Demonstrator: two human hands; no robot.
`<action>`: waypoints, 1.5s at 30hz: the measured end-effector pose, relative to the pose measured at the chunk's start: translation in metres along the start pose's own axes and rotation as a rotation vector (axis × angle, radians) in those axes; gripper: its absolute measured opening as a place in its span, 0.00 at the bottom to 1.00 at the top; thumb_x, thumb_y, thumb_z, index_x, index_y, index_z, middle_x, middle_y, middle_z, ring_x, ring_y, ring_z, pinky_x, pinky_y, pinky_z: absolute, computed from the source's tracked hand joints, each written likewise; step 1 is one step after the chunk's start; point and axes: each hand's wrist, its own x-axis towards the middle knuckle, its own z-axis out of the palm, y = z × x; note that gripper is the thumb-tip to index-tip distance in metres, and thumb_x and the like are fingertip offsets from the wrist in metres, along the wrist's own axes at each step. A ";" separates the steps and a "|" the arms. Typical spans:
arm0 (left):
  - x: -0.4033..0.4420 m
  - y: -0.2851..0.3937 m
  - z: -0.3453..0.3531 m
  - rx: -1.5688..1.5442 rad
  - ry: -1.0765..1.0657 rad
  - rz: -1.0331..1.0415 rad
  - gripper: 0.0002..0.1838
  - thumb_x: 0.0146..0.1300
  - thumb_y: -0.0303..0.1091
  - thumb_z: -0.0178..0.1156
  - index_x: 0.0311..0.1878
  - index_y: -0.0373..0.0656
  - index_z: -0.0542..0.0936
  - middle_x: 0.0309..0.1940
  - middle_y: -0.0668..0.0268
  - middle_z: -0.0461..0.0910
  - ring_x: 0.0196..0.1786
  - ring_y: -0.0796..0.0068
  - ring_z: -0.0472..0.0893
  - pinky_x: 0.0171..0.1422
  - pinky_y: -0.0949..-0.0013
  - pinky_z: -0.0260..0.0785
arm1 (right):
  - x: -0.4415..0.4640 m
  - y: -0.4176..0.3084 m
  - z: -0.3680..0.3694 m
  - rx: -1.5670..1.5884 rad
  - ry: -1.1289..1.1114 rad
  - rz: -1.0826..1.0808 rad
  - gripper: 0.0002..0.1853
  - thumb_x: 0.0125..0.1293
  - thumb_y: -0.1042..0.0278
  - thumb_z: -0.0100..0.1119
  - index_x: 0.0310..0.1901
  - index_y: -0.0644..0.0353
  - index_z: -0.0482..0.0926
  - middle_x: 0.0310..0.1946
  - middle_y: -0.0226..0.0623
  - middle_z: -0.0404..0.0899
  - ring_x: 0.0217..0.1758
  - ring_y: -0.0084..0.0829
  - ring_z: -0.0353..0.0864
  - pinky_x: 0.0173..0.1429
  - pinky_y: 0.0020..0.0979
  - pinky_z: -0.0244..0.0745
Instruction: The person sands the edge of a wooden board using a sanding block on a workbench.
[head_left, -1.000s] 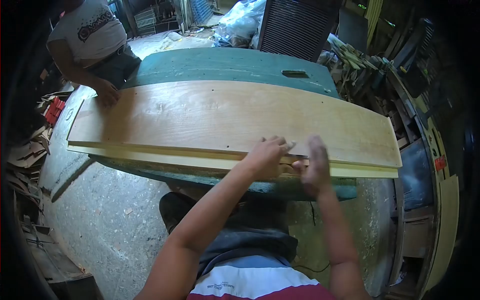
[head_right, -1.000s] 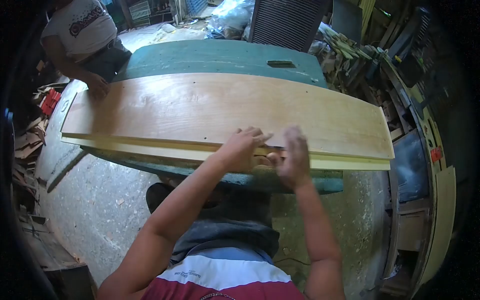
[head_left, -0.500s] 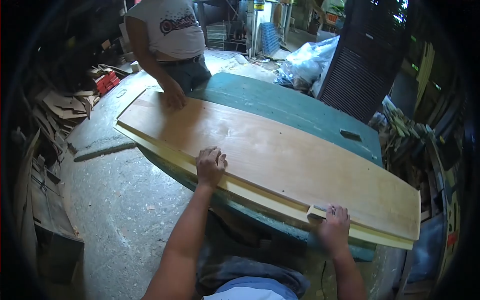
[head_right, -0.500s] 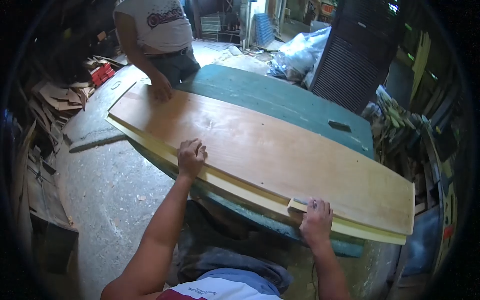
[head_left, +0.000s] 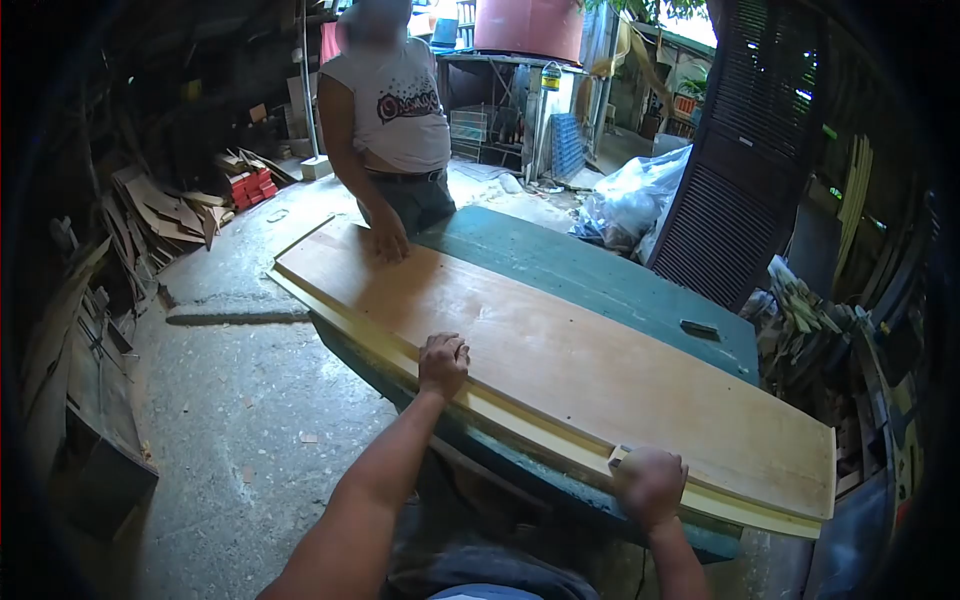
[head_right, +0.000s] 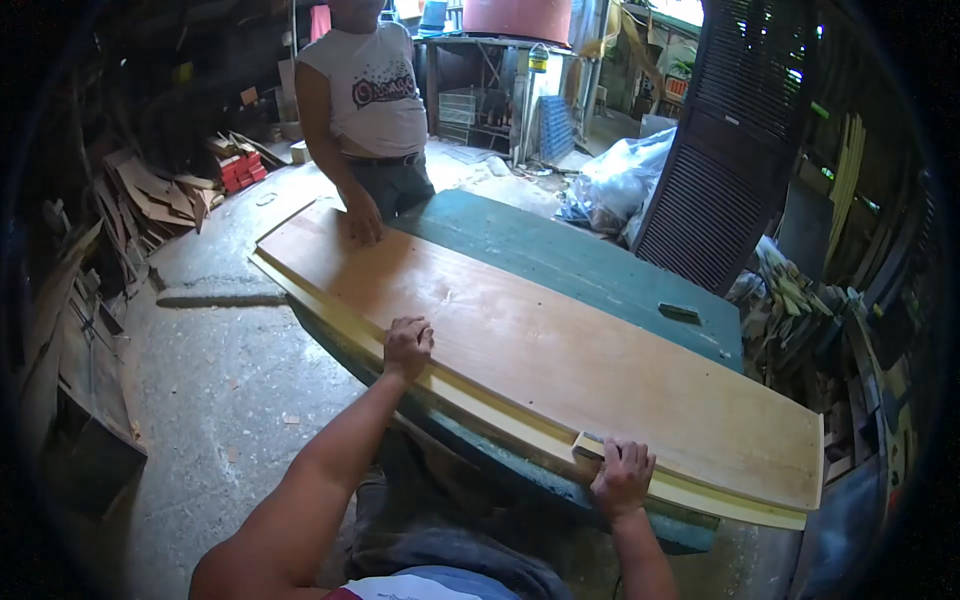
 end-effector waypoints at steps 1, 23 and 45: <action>0.001 0.002 -0.001 -0.001 0.004 0.008 0.11 0.68 0.39 0.64 0.47 0.46 0.90 0.56 0.63 0.87 0.63 0.59 0.80 0.70 0.54 0.69 | 0.002 -0.003 -0.003 0.012 0.020 0.012 0.26 0.53 0.69 0.68 0.57 0.58 0.84 0.43 0.37 0.78 0.50 0.42 0.76 0.54 0.46 0.69; -0.004 -0.003 0.005 -0.034 0.017 0.006 0.09 0.67 0.36 0.66 0.45 0.46 0.89 0.55 0.62 0.86 0.62 0.58 0.80 0.69 0.54 0.69 | 0.008 0.026 0.015 0.052 -0.217 -0.056 0.28 0.58 0.57 0.74 0.54 0.55 0.69 0.49 0.45 0.73 0.53 0.49 0.73 0.55 0.52 0.65; -0.081 -0.012 -0.014 0.071 0.073 -0.042 0.24 0.75 0.38 0.55 0.72 0.47 0.79 0.77 0.58 0.73 0.81 0.51 0.67 0.85 0.38 0.51 | 0.013 0.021 0.012 0.000 -0.216 -0.085 0.23 0.62 0.52 0.70 0.51 0.57 0.76 0.48 0.42 0.76 0.56 0.44 0.74 0.58 0.48 0.66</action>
